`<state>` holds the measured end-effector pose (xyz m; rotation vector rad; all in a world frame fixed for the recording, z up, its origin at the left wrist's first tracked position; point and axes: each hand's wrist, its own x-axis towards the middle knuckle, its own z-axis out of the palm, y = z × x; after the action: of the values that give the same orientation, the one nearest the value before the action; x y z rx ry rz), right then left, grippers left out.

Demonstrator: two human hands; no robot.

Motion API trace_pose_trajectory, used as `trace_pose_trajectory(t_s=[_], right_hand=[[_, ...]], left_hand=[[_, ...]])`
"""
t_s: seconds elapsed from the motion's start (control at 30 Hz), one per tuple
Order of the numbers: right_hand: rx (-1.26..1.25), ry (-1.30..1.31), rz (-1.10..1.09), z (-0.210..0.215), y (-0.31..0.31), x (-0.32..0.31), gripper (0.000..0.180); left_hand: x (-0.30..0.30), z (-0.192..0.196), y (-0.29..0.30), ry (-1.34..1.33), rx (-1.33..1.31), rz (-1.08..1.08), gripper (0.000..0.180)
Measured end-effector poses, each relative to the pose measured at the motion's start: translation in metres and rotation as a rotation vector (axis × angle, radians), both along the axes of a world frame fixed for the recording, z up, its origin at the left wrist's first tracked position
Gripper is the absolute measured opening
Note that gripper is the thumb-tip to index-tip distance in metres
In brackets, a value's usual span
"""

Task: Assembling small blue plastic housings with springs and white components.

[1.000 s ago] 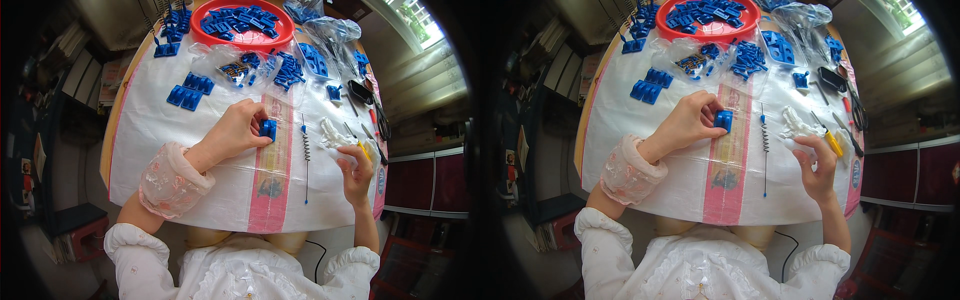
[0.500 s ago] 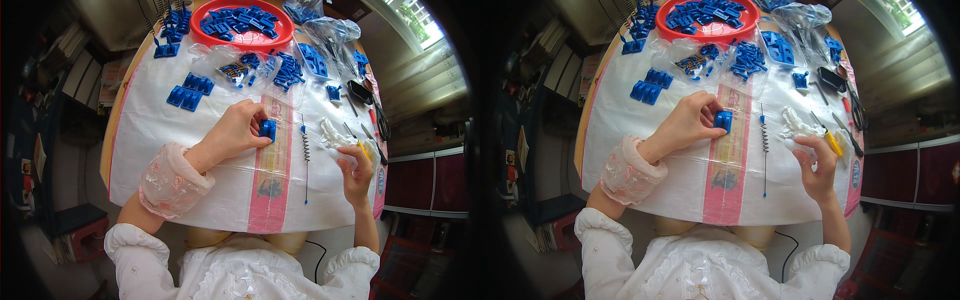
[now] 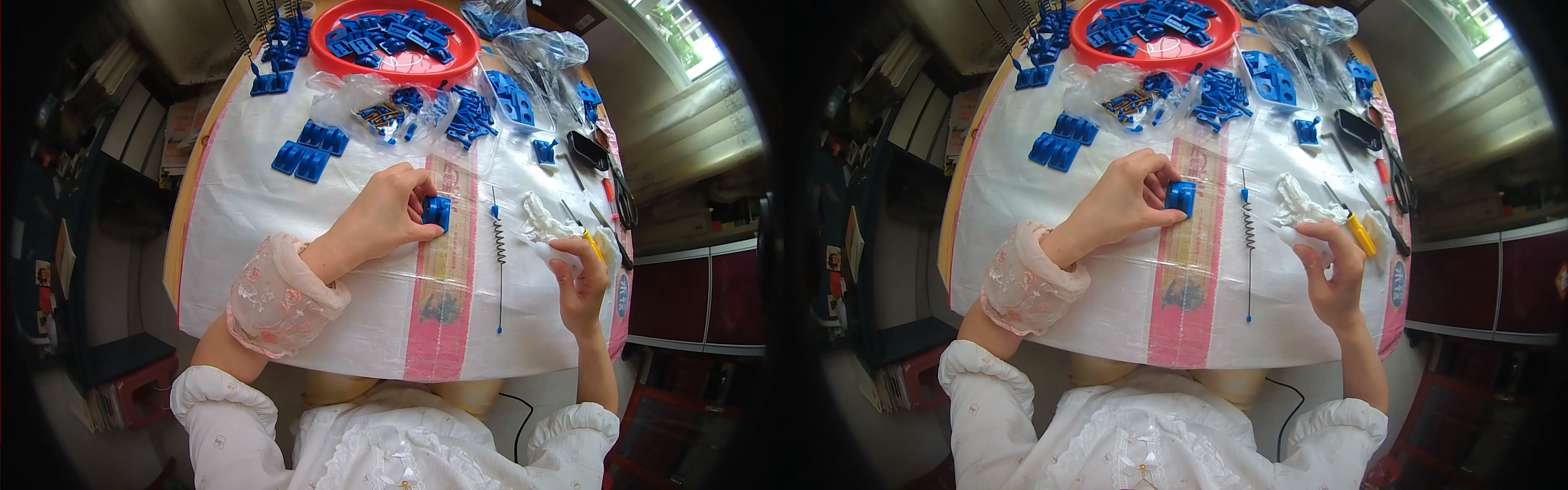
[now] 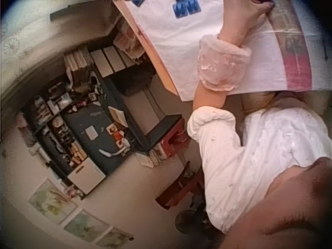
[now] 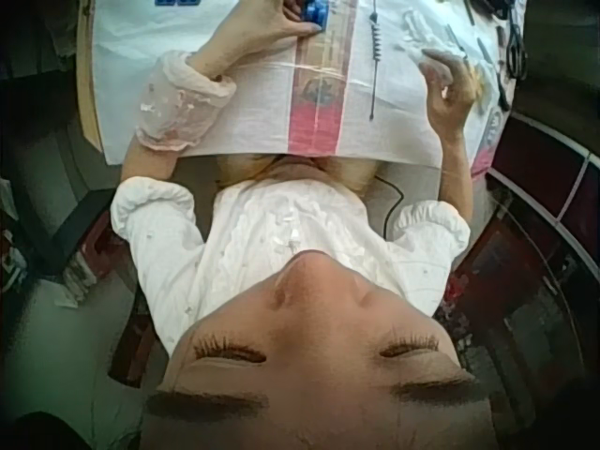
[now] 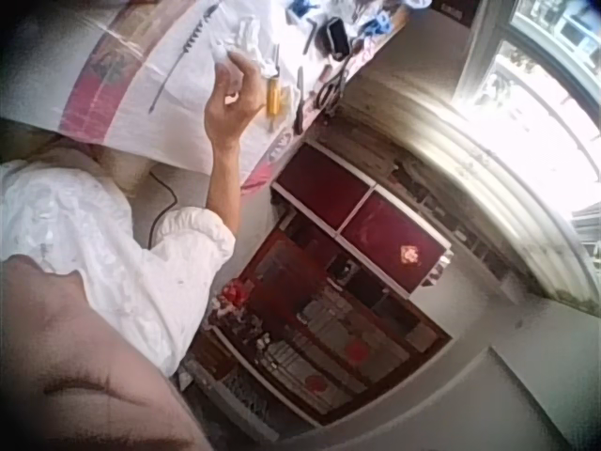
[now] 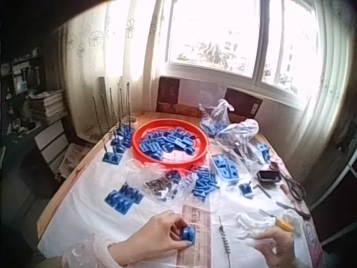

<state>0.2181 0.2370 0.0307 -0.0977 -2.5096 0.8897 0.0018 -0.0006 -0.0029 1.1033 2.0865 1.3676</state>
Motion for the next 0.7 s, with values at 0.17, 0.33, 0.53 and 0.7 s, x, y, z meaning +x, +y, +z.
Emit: trace_pose_trajectory(t_s=[0.17, 0.33, 0.53, 0.7], right_hand=[[-0.017, -0.010, -0.018, -0.001, 0.001, 0.001, 0.017], [0.000, -0.004, -0.013, -0.001, 0.001, 0.001, 0.017], [-0.095, 0.028, -0.011, -0.001, 0.000, 0.001, 0.015], [-0.357, -0.040, -0.060, -0.011, 0.002, 0.006, 0.020]], left_hand=[[0.000, -0.001, 0.001, -0.001, 0.000, -0.003, 0.034], [0.000, 0.000, 0.001, 0.001, 0.005, -0.001, 0.034], [0.000, 0.000, 0.000, 0.007, 0.005, 0.001, 0.035], [0.000, -0.001, -0.001, 0.018, 0.010, 0.001, 0.035]])
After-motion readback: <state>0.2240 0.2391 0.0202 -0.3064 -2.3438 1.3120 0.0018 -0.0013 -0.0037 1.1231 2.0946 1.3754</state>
